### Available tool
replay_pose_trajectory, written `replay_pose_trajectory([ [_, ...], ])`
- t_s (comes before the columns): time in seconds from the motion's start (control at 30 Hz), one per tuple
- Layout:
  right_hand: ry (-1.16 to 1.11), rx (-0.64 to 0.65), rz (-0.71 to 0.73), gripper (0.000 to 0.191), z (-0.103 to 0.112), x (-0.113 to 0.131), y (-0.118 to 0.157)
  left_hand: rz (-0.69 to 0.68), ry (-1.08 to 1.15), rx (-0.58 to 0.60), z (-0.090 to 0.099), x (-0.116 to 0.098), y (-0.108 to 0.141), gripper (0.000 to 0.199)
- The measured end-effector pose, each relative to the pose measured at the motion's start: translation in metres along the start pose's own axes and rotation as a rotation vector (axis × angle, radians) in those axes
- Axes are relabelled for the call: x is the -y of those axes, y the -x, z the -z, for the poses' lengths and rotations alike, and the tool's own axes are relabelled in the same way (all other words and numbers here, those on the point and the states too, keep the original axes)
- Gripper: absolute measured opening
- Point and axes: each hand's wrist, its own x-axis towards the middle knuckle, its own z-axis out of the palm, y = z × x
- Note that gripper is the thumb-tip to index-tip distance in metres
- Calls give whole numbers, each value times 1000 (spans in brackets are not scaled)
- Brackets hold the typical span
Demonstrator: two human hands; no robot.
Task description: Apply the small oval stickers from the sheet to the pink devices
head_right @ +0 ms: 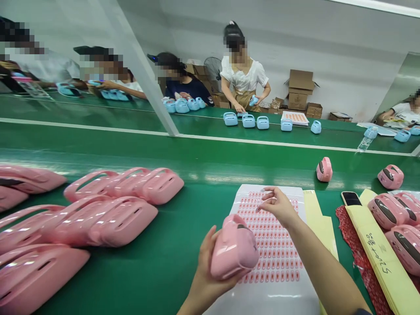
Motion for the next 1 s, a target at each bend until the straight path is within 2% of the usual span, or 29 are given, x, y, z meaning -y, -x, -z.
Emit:
replay_pose_trajectory([
  [0.07,-152,179,13,42,-1,22,24,13,-12,90,0,3,-2,90],
  [0.17,-213,351,6,44,0,46,52,246,189,143,5,5,-7,60],
  [0.23,-126,343,8,44,3,54,63,338,271,137,6,4,-9,47],
  [0.3,-30,318,20,47,5,56,70,341,196,184,4,1,-10,42],
  [0.4,59,302,47,50,7,57,75,333,50,245,-1,-4,-9,42],
  [0.47,98,304,58,51,7,58,78,332,63,248,-2,-4,-8,46],
  [0.53,139,293,79,51,7,59,81,240,33,316,-1,-2,-7,53],
  [0.57,164,282,98,51,7,59,82,136,-41,388,1,-1,-7,60],
  [0.67,250,243,169,50,6,57,87,-296,-405,637,5,0,-8,86],
  [0.73,322,220,241,48,4,53,91,-489,-595,725,5,-2,-8,95],
  [0.83,465,156,472,44,2,45,96,-593,-716,758,2,-7,-9,97],
  [0.93,642,73,740,42,0,40,104,-643,-742,755,1,-9,-8,99],
  [1.0,779,14,857,47,-2,39,112,-653,-755,744,1,-9,-8,101],
])
